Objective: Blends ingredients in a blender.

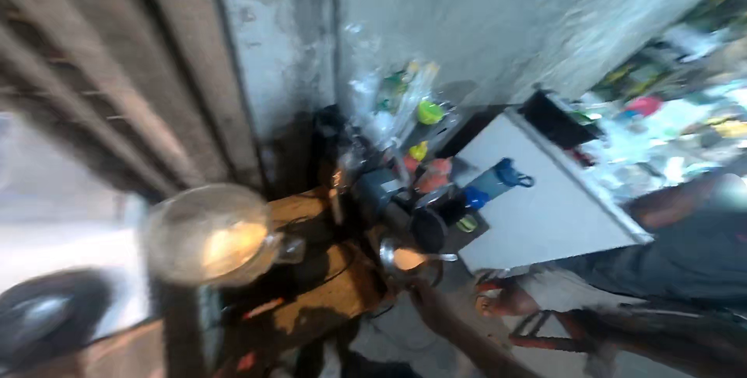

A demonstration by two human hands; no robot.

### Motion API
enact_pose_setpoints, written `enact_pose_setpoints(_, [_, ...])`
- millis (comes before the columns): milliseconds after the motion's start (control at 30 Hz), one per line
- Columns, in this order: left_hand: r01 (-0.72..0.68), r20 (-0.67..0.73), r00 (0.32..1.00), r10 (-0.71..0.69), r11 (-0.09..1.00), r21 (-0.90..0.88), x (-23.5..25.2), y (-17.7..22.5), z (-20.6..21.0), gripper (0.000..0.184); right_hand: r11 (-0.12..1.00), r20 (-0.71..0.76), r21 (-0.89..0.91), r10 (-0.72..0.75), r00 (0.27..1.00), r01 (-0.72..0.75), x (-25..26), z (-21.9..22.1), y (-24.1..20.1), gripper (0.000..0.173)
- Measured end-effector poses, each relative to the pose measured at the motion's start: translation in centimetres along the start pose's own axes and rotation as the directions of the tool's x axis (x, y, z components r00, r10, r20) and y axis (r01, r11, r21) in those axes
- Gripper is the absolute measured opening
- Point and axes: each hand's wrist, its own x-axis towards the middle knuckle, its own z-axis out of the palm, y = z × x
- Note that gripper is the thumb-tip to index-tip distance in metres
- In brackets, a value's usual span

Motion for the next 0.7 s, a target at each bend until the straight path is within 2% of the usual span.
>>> enact_pose_setpoints(100, [0.029,-0.267,0.963,-0.029,1.0,-0.004,-1.2,0.7,2.5,0.024,0.989,0.0,-0.149,-0.021,1.0,0.021,1.5,1.4,0.2,0.041])
enact_pose_setpoints(133, [0.034,-0.299,0.953,-0.043,0.999,-0.036,-1.2,1.1,3.0,0.024,0.985,-0.008,-0.174,-0.01,1.0,0.008,2.2,1.8,0.0,0.042])
enact_pose_setpoints(267, [0.046,-0.351,0.933,-0.079,0.994,-0.101,-0.9,1.6,3.5,0.027,0.984,-0.12,-0.178,0.008,0.993,-0.029,3.4,2.7,0.2,0.041])
enact_pose_setpoints(333, [0.057,-0.347,0.934,-0.082,0.995,-0.081,-0.9,1.7,3.9,0.035,0.991,-0.214,-0.134,-0.022,0.977,-0.007,2.7,3.0,1.5,0.04])
enact_pose_setpoints(433, [0.093,-0.35,0.931,-0.103,0.995,-0.044,-0.9,1.5,4.8,0.038,0.984,-0.263,-0.164,0.025,0.964,-0.071,1.1,3.6,4.3,0.039])
enact_pose_setpoints(567, [0.16,-0.362,0.917,-0.166,0.986,-0.048,-0.6,1.1,6.0,0.041,0.955,-0.238,-0.226,0.139,0.961,-0.194,3.3,3.4,8.0,0.04])
enact_pose_setpoints(633, [0.171,-0.365,0.914,-0.18,0.984,-0.057,-0.2,0.9,6.7,0.039,0.954,-0.218,-0.249,0.11,0.97,-0.164,5.3,3.3,10.0,0.045])
enact_pose_setpoints(700, [0.209,-0.357,0.907,-0.225,0.974,-0.083,0.1,0.7,7.4,0.05,0.951,-0.198,-0.271,0.098,0.975,-0.151,6.4,3.2,10.9,0.053])
